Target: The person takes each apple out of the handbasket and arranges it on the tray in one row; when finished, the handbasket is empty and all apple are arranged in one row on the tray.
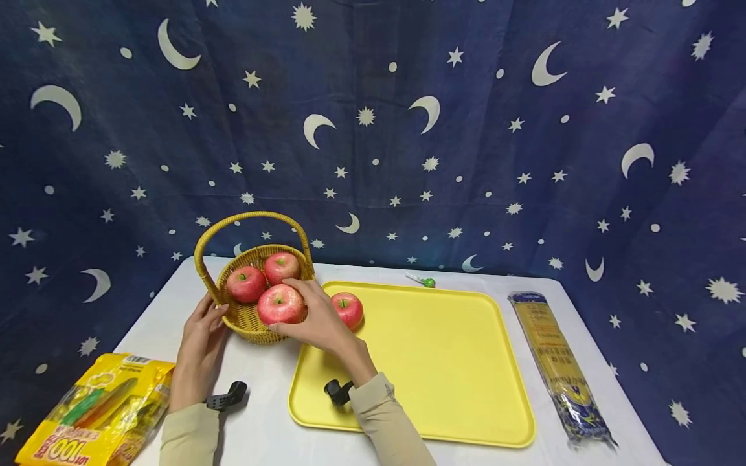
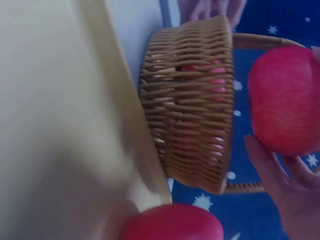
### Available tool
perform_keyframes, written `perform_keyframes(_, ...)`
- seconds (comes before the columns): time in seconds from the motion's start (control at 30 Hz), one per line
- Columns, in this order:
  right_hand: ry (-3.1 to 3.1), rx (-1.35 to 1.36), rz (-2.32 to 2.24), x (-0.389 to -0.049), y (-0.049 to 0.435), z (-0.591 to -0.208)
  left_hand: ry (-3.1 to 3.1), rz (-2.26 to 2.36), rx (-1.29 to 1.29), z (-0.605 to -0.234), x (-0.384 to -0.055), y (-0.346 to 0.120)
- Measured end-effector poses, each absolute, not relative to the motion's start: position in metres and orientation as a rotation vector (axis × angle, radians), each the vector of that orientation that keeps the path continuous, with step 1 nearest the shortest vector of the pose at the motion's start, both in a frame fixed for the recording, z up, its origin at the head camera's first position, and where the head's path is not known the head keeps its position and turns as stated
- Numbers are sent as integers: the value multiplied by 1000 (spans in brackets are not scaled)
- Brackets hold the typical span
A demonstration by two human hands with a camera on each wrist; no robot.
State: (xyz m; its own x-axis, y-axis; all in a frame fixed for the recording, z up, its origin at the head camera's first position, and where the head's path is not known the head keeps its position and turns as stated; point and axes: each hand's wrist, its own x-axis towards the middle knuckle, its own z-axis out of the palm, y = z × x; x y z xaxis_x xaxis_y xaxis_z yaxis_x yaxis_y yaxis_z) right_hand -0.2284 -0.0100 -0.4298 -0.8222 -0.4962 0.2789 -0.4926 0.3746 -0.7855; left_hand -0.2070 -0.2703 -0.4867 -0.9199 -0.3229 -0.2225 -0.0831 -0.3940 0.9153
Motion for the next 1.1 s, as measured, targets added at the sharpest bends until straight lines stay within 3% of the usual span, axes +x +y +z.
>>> perform_keyframes(0.57,2609,-813,-1656,-208,55,-420,-1655,-2460,563,-485,-205,-270)
perform_keyframes(1.1,2641,-437,-1730,-217,117,-423,-1743,-2417,593,-484,-203,-270)
